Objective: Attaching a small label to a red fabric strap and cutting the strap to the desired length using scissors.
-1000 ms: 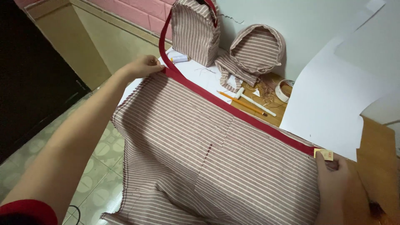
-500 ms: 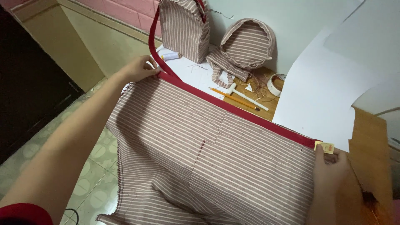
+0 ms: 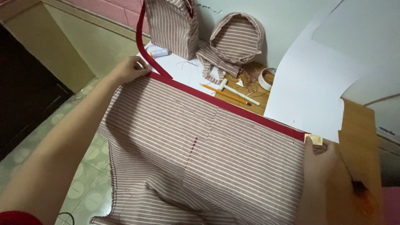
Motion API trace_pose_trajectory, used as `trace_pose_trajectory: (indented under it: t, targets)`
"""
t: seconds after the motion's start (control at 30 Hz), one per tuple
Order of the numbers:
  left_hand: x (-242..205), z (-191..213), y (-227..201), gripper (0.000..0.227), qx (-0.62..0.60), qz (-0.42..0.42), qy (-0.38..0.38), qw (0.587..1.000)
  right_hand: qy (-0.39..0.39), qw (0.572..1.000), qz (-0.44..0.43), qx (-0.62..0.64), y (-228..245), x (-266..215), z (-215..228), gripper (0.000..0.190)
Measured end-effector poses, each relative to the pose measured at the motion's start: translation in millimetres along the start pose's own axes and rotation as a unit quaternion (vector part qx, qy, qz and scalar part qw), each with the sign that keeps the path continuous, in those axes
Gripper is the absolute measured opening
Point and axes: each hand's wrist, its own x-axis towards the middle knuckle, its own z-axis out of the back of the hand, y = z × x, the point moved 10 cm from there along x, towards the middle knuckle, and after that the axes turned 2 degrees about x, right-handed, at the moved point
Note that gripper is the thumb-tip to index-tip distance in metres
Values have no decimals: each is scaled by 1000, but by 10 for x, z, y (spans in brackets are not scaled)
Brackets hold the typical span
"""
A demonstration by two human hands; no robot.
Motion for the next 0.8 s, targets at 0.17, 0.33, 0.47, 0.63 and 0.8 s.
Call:
trace_pose_trajectory:
  t: [0.17,0.33,0.47,0.63,0.8]
  targets:
    - [19,3,45,22,11,8,-15,1000,2,1000,-19,-15,113,-91,20,31]
    - [-18,-5,43,25,-16,8,-26,1000,13,999,-49,-7,242,-191,49,30]
    - [5,-39,48,22,-17,-11,-39,999,7,999,-31,7,214,-149,25,30]
    - [19,-12,90,25,-45,-56,-94,993,9,1000,-12,6,242,-127,21,35]
    - [-34,-3,85,19,-85,-72,-122,986,-8,1000,27,-1,86,0,-20,30]
